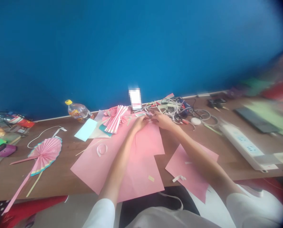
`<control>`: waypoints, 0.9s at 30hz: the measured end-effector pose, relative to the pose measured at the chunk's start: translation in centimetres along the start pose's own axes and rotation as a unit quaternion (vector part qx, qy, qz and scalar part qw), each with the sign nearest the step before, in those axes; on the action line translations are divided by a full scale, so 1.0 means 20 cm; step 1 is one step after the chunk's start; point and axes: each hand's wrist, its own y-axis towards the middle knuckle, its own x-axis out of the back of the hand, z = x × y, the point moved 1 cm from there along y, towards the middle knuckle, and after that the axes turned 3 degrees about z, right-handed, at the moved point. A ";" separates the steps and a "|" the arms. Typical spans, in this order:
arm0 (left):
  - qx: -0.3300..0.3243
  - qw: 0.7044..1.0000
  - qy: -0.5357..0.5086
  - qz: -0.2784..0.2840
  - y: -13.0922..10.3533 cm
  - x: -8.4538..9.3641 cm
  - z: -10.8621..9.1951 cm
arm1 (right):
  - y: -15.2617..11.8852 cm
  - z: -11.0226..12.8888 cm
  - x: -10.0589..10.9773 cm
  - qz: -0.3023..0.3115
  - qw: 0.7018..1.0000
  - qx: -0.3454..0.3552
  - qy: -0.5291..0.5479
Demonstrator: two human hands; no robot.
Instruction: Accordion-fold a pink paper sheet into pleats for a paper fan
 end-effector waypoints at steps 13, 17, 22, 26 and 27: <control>-0.049 0.998 -0.033 0.024 0.01 0.01 0.04 | 0.02 -0.01 -0.09 0.005 1.000 -0.010 -0.019; -0.062 0.998 -0.016 0.010 0.00 0.01 0.03 | 0.02 -0.02 -0.09 -0.019 1.000 -0.004 -0.002; -0.054 0.998 -0.033 -0.017 0.02 0.03 0.06 | 0.02 -0.03 -0.07 -0.087 0.988 -0.056 0.118; -0.051 0.997 -0.051 -0.033 0.02 0.07 0.04 | 0.03 -0.04 -0.03 -0.064 0.947 -0.094 0.300; -0.050 0.997 -0.051 -0.033 0.01 0.08 0.02 | 0.04 -0.04 -0.02 -0.060 0.938 -0.093 0.328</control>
